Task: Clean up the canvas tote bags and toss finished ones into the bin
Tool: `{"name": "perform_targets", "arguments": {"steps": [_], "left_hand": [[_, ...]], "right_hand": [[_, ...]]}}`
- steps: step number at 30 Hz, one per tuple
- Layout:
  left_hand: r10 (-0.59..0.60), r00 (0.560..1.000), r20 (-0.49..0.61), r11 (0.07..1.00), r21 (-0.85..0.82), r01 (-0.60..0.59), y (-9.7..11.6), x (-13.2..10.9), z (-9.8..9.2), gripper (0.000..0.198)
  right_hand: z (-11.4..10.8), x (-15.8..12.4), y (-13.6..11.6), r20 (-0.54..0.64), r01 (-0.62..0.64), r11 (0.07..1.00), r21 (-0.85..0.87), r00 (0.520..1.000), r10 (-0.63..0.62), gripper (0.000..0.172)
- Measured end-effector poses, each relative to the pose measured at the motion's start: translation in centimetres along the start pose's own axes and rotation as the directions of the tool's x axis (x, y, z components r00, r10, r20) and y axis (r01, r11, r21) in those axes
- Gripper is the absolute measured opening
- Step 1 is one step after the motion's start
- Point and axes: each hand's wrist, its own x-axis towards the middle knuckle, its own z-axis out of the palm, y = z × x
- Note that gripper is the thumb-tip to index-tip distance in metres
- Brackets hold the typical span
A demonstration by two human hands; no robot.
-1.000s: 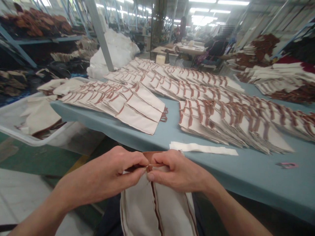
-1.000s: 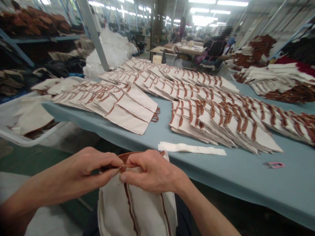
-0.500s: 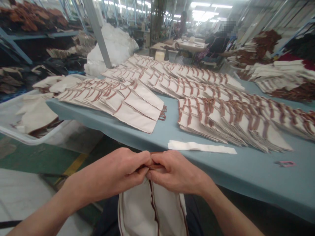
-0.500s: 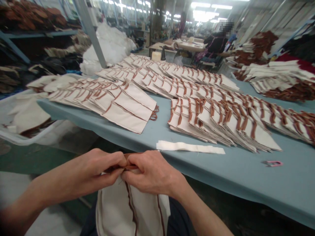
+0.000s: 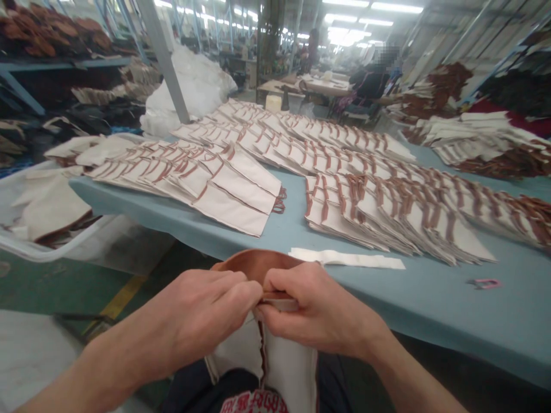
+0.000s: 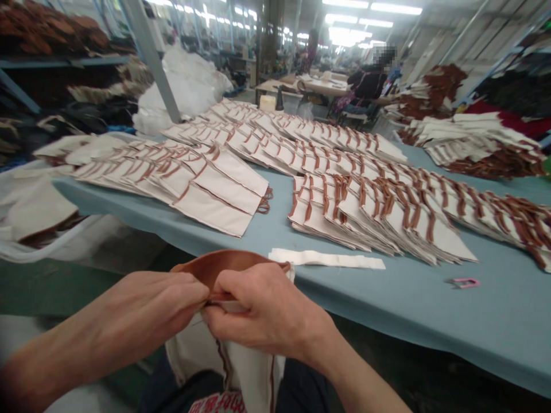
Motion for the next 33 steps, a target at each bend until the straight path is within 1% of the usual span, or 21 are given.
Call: {"name": "perform_targets", "arguments": {"steps": [3, 4, 6, 9, 12, 14, 16, 18, 20, 22, 24, 26, 28, 31, 33], "left_hand": [[0.178, 0.983, -0.053, 0.984, 0.032, -0.177, -0.1, 0.2, 0.2, 0.028], [0.206, 0.976, -0.076, 0.978, 0.053, -0.203, -0.1, 0.3, 0.2, 0.027], [0.225, 0.970, -0.089, 0.973, 0.066, -0.220, 0.0, 0.3, 0.3, 0.023], [0.215, 0.976, -0.043, 0.976, 0.044, -0.213, 0.0, 0.1, 0.2, 0.024], [0.224, 0.974, -0.025, 0.972, 0.081, -0.221, -0.2, -0.3, 0.4, 0.024], [0.234, 0.972, -0.026, 0.967, 0.110, -0.230, -0.5, -0.4, 0.7, 0.022], [0.244, 0.969, -0.035, 0.962, 0.133, -0.237, -0.6, -0.5, 1.2, 0.022], [0.240, 0.969, -0.059, 0.964, 0.133, -0.231, -0.6, -0.3, 1.7, 0.022], [0.207, 0.972, -0.115, 0.977, 0.081, -0.199, -0.3, -0.1, 2.2, 0.024], [0.135, 0.975, -0.177, 0.991, -0.003, -0.137, 0.1, 0.1, 2.6, 0.028], [0.040, 0.977, -0.207, 0.996, -0.075, -0.057, 0.5, 0.2, 2.7, 0.029], [-0.048, 0.980, -0.192, 0.990, -0.140, 0.021, 0.8, 0.1, 2.7, 0.025], [-0.110, 0.981, -0.159, 0.975, -0.207, 0.076, 1.0, 0.1, 2.5, 0.017], [-0.164, 0.981, -0.105, 0.956, -0.263, 0.132, 0.9, 0.1, 2.3, 0.010], [-0.176, 0.982, -0.068, 0.952, -0.265, 0.152, 0.7, 0.2, 2.4, 0.014]], "right_hand": [[-0.3, -0.1, 0.5, 0.095, -0.091, 0.966, 0.242, 0.993, 0.070, 0.027], [-0.2, -0.1, 0.7, 0.125, -0.118, 0.943, 0.310, 0.989, 0.083, 0.027], [0.1, -0.2, 1.1, 0.168, -0.152, 0.891, 0.429, 0.982, 0.087, 0.026], [0.5, -0.3, 1.4, 0.199, -0.175, 0.809, 0.561, 0.977, 0.074, 0.031], [0.8, -0.3, 1.4, 0.261, -0.253, 0.690, 0.678, 0.960, 0.096, 0.037], [1.0, -0.3, 1.4, 0.278, -0.287, 0.624, 0.727, 0.954, 0.115, 0.037], [1.3, -0.3, 1.4, 0.274, -0.304, 0.608, 0.733, 0.951, 0.145, 0.032], [1.5, -0.5, 1.4, 0.261, -0.309, 0.629, 0.713, 0.950, 0.171, 0.028], [1.7, -0.7, 1.4, 0.226, -0.293, 0.665, 0.687, 0.956, 0.187, 0.025], [1.7, -1.0, 1.4, 0.175, -0.265, 0.712, 0.650, 0.964, 0.199, 0.020], [1.7, -1.3, 1.3, 0.122, -0.250, 0.771, 0.585, 0.968, 0.221, 0.015], [1.5, -1.5, 1.0, 0.063, -0.229, 0.836, 0.498, 0.972, 0.228, 0.011], [1.5, -1.6, 0.7, 0.005, -0.189, 0.890, 0.415, 0.979, 0.206, 0.010], [1.4, -1.7, 0.3, -0.068, -0.097, 0.941, 0.323, 0.990, 0.125, 0.012], [1.5, -1.8, 0.4, -0.099, -0.060, 0.958, 0.280, 0.991, 0.091, 0.013]]}}
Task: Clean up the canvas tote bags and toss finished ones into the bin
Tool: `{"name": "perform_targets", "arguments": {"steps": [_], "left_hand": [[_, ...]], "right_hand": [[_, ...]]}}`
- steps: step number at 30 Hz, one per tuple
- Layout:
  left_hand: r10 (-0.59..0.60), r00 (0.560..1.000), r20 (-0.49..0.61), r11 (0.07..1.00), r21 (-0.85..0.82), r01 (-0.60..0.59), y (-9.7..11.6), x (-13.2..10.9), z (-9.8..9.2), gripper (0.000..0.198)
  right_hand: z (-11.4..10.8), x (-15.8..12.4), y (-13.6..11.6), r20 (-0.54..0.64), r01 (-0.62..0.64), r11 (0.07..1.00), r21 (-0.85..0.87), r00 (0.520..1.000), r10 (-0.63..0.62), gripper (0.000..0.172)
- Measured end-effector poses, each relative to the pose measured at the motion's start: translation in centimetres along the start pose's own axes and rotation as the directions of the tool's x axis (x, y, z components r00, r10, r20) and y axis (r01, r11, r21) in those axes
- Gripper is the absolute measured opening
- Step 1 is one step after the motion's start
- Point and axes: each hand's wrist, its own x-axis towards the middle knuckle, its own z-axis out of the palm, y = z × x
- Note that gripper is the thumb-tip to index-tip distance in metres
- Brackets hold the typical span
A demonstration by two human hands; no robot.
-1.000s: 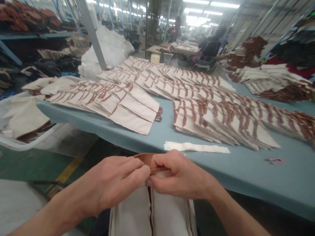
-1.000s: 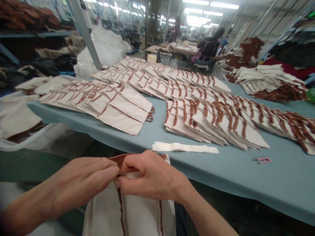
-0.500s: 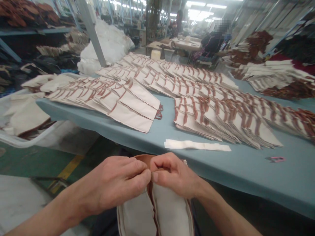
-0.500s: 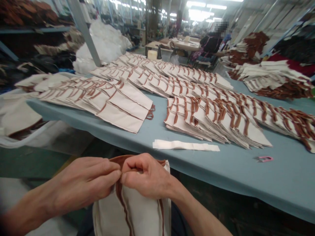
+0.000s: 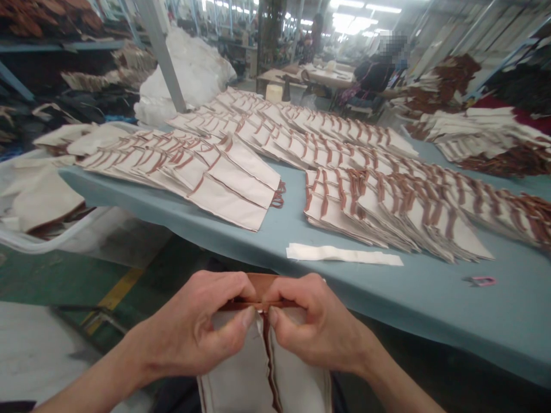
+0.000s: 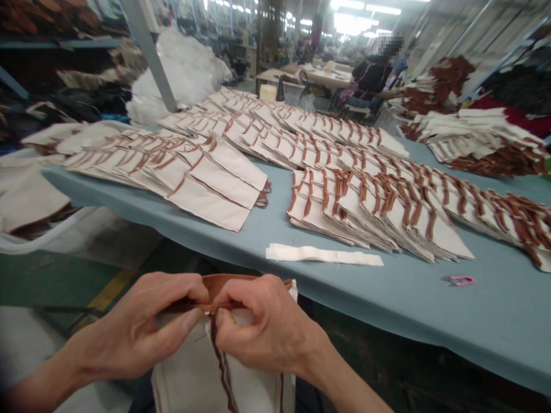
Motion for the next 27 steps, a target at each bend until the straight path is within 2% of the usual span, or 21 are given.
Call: {"name": "perform_targets", "arguments": {"steps": [4, 7, 9, 11, 12, 14, 16, 19, 23, 27], "left_hand": [[0.060, 0.998, 0.025, 0.998, -0.005, -0.059, -1.3, 0.2, 0.4, 0.021], [0.076, 0.996, 0.035, 0.982, -0.176, -0.068, -2.6, 0.1, 1.0, 0.025], [0.026, 0.997, 0.074, 0.912, -0.410, 0.006, -3.4, -0.1, 1.7, 0.030], [-0.027, 0.994, 0.104, 0.794, -0.602, 0.085, -3.9, -0.3, 2.6, 0.042], [-0.049, 0.993, 0.107, 0.746, -0.657, 0.108, -4.1, -0.5, 3.1, 0.049], [-0.077, 0.993, 0.093, 0.708, -0.696, 0.120, -4.2, -0.7, 3.8, 0.058], [-0.103, 0.993, 0.065, 0.719, -0.685, 0.120, -4.0, -0.9, 3.8, 0.059], [-0.115, 0.992, 0.049, 0.791, -0.599, 0.121, -3.3, -0.9, 2.1, 0.044], [-0.046, 0.994, 0.100, 0.937, -0.340, 0.078, -2.2, -0.5, -0.4, 0.031], [-0.021, 0.987, 0.159, 0.980, -0.193, 0.052, -1.4, 0.1, -0.6, 0.034]], "right_hand": [[0.5, 0.0, 0.8, -0.017, 0.010, 1.000, -0.008, 1.000, -0.010, 0.018], [1.4, 0.1, 1.5, -0.059, 0.052, 0.998, 0.036, 0.997, -0.050, 0.019], [2.1, 0.1, 1.7, -0.099, 0.105, 0.990, 0.096, 0.991, -0.095, 0.018], [2.8, 0.1, 1.6, -0.126, 0.144, 0.980, 0.136, 0.984, -0.127, 0.017], [3.0, 0.1, 1.5, -0.142, 0.152, 0.979, 0.137, 0.981, -0.133, 0.016], [3.1, 0.0, 1.2, -0.154, 0.149, 0.981, 0.124, 0.980, -0.129, 0.016], [2.8, -0.2, 0.8, -0.135, 0.120, 0.987, 0.103, 0.985, -0.105, 0.016], [1.9, -0.5, 0.5, -0.099, 0.061, 0.998, 0.018, 0.993, -0.059, 0.019], [0.7, -1.0, 0.4, -0.073, 0.026, 0.990, -0.136, 0.997, -0.037, 0.017], [0.3, -1.1, 0.7, -0.040, 0.023, 0.983, -0.185, 0.999, -0.031, 0.018]]}}
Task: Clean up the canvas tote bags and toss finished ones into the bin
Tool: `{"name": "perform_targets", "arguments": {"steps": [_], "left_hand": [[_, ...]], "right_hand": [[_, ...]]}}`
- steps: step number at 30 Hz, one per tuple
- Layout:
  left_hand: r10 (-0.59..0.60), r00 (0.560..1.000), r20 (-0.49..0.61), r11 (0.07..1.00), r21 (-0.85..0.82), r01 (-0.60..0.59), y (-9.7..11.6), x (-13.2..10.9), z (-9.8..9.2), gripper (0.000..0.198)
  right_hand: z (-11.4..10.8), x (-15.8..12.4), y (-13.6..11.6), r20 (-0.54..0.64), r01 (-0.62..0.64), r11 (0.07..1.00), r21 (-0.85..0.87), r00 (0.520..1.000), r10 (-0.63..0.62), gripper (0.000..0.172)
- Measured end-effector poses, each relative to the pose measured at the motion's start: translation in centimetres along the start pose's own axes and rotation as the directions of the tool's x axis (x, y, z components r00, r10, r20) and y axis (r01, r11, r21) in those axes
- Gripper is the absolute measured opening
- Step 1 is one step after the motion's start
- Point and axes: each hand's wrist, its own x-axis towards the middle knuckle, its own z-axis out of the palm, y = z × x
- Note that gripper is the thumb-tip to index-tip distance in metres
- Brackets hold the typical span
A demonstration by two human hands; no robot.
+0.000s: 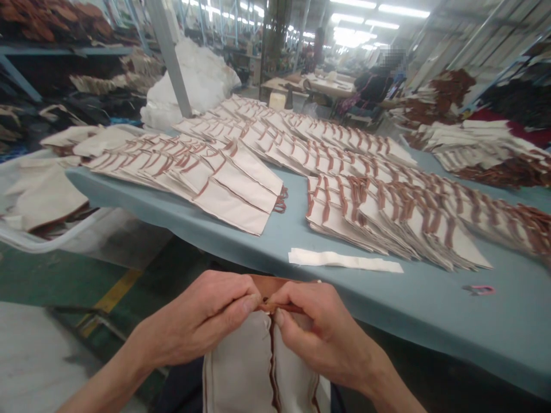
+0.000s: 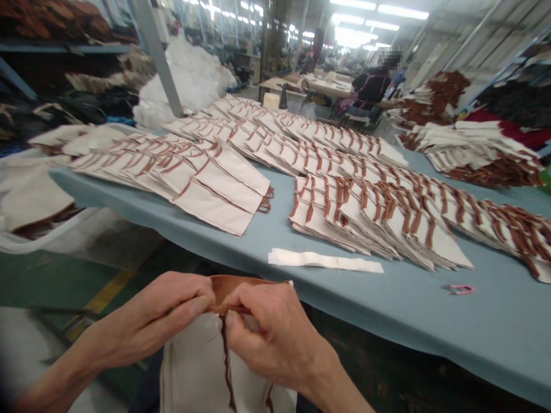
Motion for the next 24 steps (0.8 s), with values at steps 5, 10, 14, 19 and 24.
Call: {"name": "perform_targets", "arguments": {"steps": [5, 10, 14, 19, 24], "left_hand": [[-0.020, 0.998, 0.064, 1.000, 0.009, 0.019, 0.3, 0.4, 0.4, 0.037], [-0.035, 0.991, 0.131, 0.993, -0.110, 0.049, 0.0, 0.4, 0.3, 0.028], [-0.083, 0.990, 0.118, 0.992, -0.083, 0.094, -0.4, 0.3, 0.3, 0.024], [-0.124, 0.985, 0.120, 0.986, -0.099, 0.136, -0.2, 0.5, -0.2, 0.018], [-0.125, 0.987, 0.098, 0.989, 0.086, 0.117, 0.8, 1.3, -0.2, 0.041]], "right_hand": [[-0.1, -0.1, 0.3, 0.008, 0.032, 0.999, -0.042, 0.999, -0.031, 0.014], [0.0, -0.3, 0.8, 0.012, 0.018, 0.999, 0.045, 1.000, -0.019, 0.013], [0.3, -0.2, 1.3, -0.001, -0.005, 0.999, 0.034, 1.000, 0.005, 0.013], [0.3, -0.3, 1.2, -0.035, 0.044, 0.997, -0.071, 0.998, -0.046, 0.014], [0.7, -0.6, 0.9, -0.054, 0.086, 0.969, -0.233, 0.993, -0.101, 0.020]]}}
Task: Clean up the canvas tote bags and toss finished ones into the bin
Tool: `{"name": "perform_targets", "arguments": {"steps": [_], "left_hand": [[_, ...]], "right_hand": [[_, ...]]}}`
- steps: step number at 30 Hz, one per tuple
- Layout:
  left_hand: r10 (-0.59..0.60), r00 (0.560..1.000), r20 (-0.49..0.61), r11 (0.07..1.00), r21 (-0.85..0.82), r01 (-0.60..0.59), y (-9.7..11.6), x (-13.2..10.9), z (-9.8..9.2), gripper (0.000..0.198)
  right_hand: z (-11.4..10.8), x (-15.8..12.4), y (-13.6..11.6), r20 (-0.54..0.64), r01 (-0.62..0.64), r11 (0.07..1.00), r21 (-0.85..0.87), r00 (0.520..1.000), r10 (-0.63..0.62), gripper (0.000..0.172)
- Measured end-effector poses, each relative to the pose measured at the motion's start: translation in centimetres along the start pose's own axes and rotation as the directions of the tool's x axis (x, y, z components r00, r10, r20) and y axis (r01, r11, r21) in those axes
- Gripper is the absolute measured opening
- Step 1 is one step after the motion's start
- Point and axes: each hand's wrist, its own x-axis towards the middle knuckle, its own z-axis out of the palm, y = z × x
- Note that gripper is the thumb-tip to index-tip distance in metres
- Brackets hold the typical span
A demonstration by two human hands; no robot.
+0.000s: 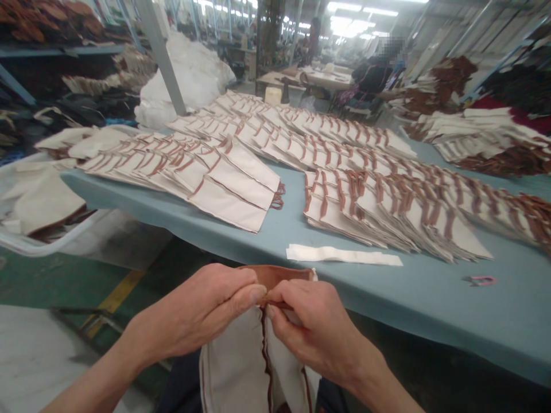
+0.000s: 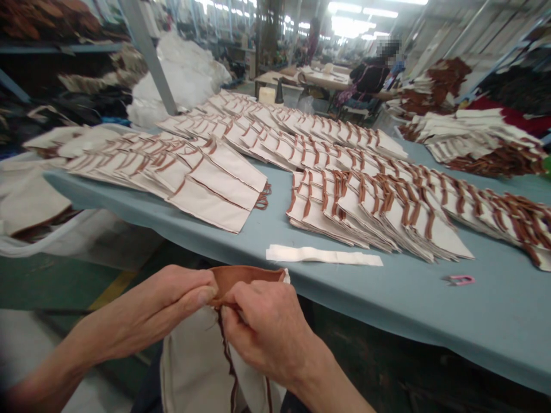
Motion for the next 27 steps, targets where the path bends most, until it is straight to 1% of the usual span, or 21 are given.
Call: {"name": "perform_targets", "arguments": {"steps": [4, 6, 9, 12, 15, 17, 19, 21, 23, 24, 25, 27], "left_hand": [[0.041, 0.998, -0.044, 0.979, 0.203, -0.032, 0.7, 0.4, 0.5, 0.041], [0.072, 0.997, -0.040, 0.970, 0.235, -0.060, 0.9, 0.5, 0.7, 0.042], [0.105, 0.994, -0.035, 0.970, 0.224, -0.095, 0.7, 0.5, 1.2, 0.044], [0.134, 0.990, -0.044, 0.981, 0.147, -0.126, 0.2, 0.6, 1.9, 0.047], [0.155, 0.987, -0.049, 0.988, 0.011, -0.154, -0.5, 0.9, 2.4, 0.050], [0.137, 0.990, -0.041, 0.986, -0.095, -0.141, -0.9, 1.0, 2.5, 0.051], [0.105, 0.994, -0.008, 0.973, -0.205, -0.105, -1.1, 1.1, 2.4, 0.050], [0.097, 0.994, 0.047, 0.951, -0.299, -0.078, -1.2, 1.0, 2.2, 0.049], [0.132, 0.988, 0.082, 0.940, -0.326, -0.098, -1.0, 0.7, 2.2, 0.048], [0.153, 0.985, 0.082, 0.949, -0.290, -0.123, -0.8, 0.4, 2.2, 0.047], [0.173, 0.982, 0.070, 0.965, -0.213, -0.155, -0.7, 0.1, 2.3, 0.045], [0.215, 0.976, 0.025, 0.976, 0.034, -0.216, -0.3, -0.5, 2.6, 0.040]], "right_hand": [[0.2, -0.1, -0.2, -0.003, 0.006, 0.997, -0.078, 1.000, -0.006, 0.024], [0.2, -0.1, -0.2, -0.007, 0.010, 0.996, -0.085, 1.000, -0.010, 0.023], [0.0, -0.4, -0.2, 0.007, -0.009, 0.997, -0.071, 1.000, 0.010, 0.023], [-0.2, -0.8, 0.0, 0.037, -0.047, 0.999, 0.008, 0.998, 0.047, 0.017], [-0.2, -1.1, 0.2, 0.047, -0.057, 0.996, 0.074, 0.997, 0.054, 0.015], [-0.2, -1.2, 0.2, 0.039, -0.054, 0.995, 0.079, 0.998, 0.051, 0.017], [-0.3, -1.1, 0.0, 0.039, -0.049, 0.993, 0.103, 0.998, 0.046, 0.017], [-0.6, -1.0, -0.2, 0.081, -0.054, 0.981, 0.189, 0.996, 0.040, 0.016], [-1.0, -0.9, -0.3, 0.164, -0.089, 0.951, 0.296, 0.986, 0.041, 0.016], [-1.2, -0.9, -0.3, 0.207, -0.113, 0.936, 0.333, 0.977, 0.045, 0.016], [-1.3, -0.9, -0.3, 0.243, -0.137, 0.926, 0.352, 0.969, 0.051, 0.015], [-1.4, -0.9, 0.0, 0.292, -0.176, 0.917, 0.359, 0.954, 0.069, 0.014]]}}
